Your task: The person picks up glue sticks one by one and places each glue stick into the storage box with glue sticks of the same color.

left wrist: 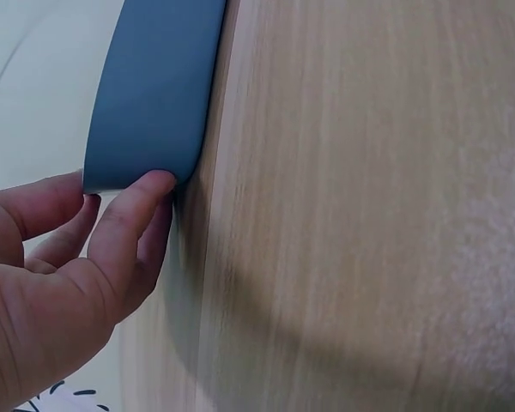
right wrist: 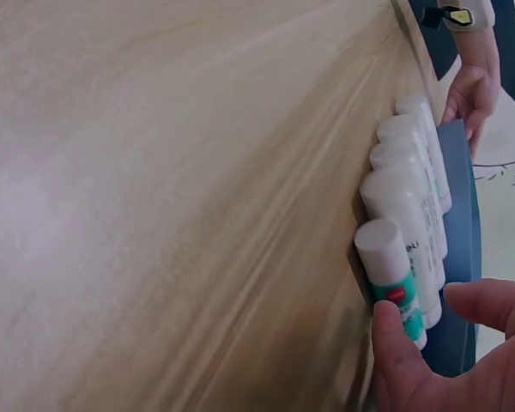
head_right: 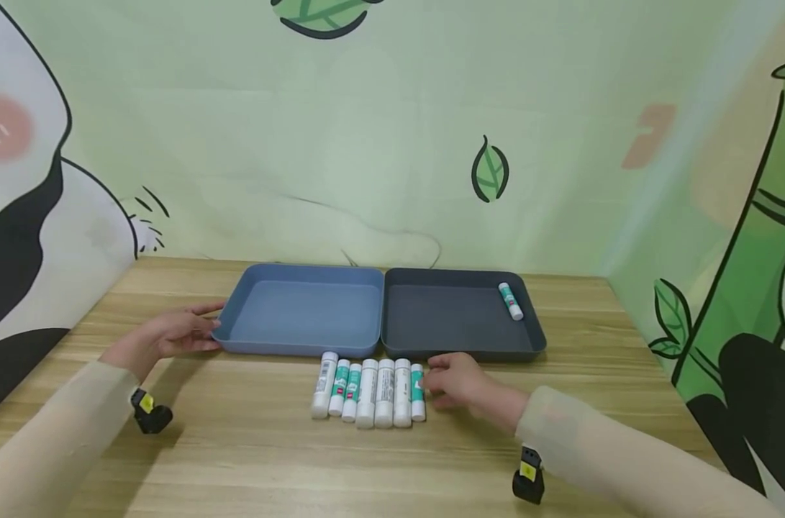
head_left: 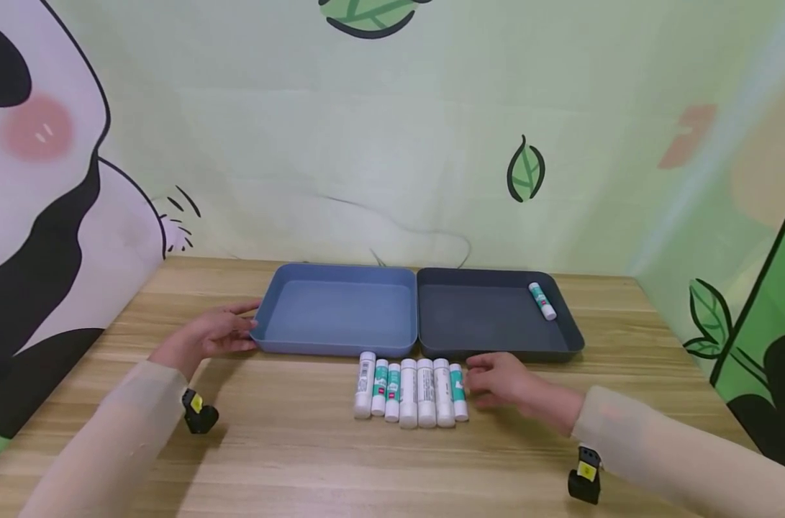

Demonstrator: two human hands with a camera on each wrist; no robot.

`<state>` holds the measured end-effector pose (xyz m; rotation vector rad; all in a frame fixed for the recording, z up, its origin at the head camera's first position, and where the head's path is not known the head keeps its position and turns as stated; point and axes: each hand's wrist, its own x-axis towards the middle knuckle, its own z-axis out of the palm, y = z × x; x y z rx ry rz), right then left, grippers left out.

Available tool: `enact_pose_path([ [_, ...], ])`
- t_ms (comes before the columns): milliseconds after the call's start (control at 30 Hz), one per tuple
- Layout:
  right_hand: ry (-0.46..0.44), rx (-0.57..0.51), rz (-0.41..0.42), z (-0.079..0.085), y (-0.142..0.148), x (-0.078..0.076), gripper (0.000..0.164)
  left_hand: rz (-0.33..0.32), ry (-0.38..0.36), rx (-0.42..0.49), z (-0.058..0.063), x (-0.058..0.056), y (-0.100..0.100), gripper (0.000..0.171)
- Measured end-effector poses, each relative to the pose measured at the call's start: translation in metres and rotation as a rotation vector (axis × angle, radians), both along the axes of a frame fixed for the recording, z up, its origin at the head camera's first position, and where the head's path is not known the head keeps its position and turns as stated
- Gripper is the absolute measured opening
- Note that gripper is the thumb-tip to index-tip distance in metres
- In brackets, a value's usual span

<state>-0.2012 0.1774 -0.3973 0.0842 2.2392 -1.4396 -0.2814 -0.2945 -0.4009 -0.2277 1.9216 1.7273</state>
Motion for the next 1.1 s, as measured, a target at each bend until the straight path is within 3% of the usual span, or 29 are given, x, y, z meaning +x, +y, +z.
enact_pose_path([
  [500,-0.001,0.013,-0.069,-0.016,-0.012,-0.005,0.059,-0.013,0.016,0.046,-0.009,-0.002,-0.005,0.072],
  [833,-0.001,0.091,-0.073,-0.017,-0.018,-0.003,0.056,-0.029,0.021,0.058,-0.007,0.001,-0.004,0.074],
  [1100,0.026,0.092,-0.087,-0.018,-0.02,-0.002,0.053,-0.037,0.021,0.065,-0.008,-0.001,-0.005,0.075],
])
